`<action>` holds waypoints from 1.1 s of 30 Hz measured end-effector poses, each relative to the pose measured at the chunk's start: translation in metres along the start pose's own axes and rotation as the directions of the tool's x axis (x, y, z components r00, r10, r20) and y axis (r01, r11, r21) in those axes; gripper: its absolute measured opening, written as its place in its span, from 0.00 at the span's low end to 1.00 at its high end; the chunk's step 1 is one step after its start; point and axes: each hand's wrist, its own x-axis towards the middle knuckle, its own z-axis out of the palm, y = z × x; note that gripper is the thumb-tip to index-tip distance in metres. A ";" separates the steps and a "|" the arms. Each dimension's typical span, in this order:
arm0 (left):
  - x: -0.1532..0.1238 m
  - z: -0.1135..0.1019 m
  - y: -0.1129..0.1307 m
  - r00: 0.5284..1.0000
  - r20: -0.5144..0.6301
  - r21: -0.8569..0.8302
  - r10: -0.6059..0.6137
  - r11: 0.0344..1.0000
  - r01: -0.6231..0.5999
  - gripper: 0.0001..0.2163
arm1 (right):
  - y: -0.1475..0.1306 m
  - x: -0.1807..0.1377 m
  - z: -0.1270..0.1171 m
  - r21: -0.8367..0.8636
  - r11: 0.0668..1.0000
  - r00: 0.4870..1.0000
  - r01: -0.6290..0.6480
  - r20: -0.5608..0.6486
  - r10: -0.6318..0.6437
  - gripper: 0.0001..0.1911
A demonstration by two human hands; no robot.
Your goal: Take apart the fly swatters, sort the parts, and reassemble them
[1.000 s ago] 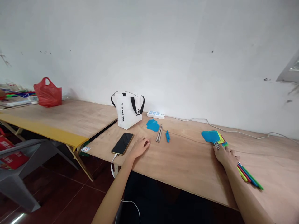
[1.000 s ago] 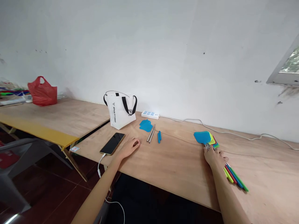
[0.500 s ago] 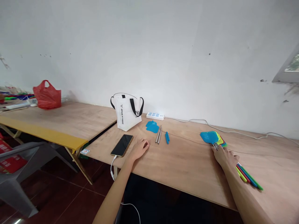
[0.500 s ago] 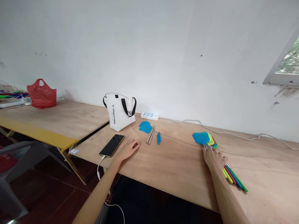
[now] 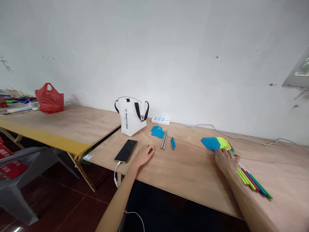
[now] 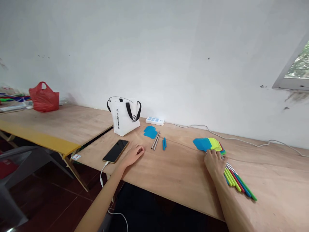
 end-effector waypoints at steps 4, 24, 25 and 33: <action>0.001 0.001 -0.001 1.000 -0.002 0.004 0.005 1.000 -0.005 0.08 | -0.011 -0.002 -0.007 0.013 0.994 0.993 0.110 -0.031 -0.110 0.16; 0.000 0.003 -0.005 1.000 0.001 0.003 0.011 1.000 -0.011 0.09 | -0.183 0.015 -0.025 0.454 0.784 0.888 0.423 -0.039 -0.458 0.22; 0.001 0.003 -0.006 1.000 0.002 0.007 0.009 1.000 -0.009 0.08 | -0.189 0.017 -0.025 0.464 0.784 0.893 0.411 -0.034 -0.448 0.22; 0.001 0.002 -0.005 1.000 0.004 0.014 0.017 1.000 -0.017 0.08 | -0.224 0.027 -0.024 0.531 0.788 0.926 0.312 0.016 -0.377 0.21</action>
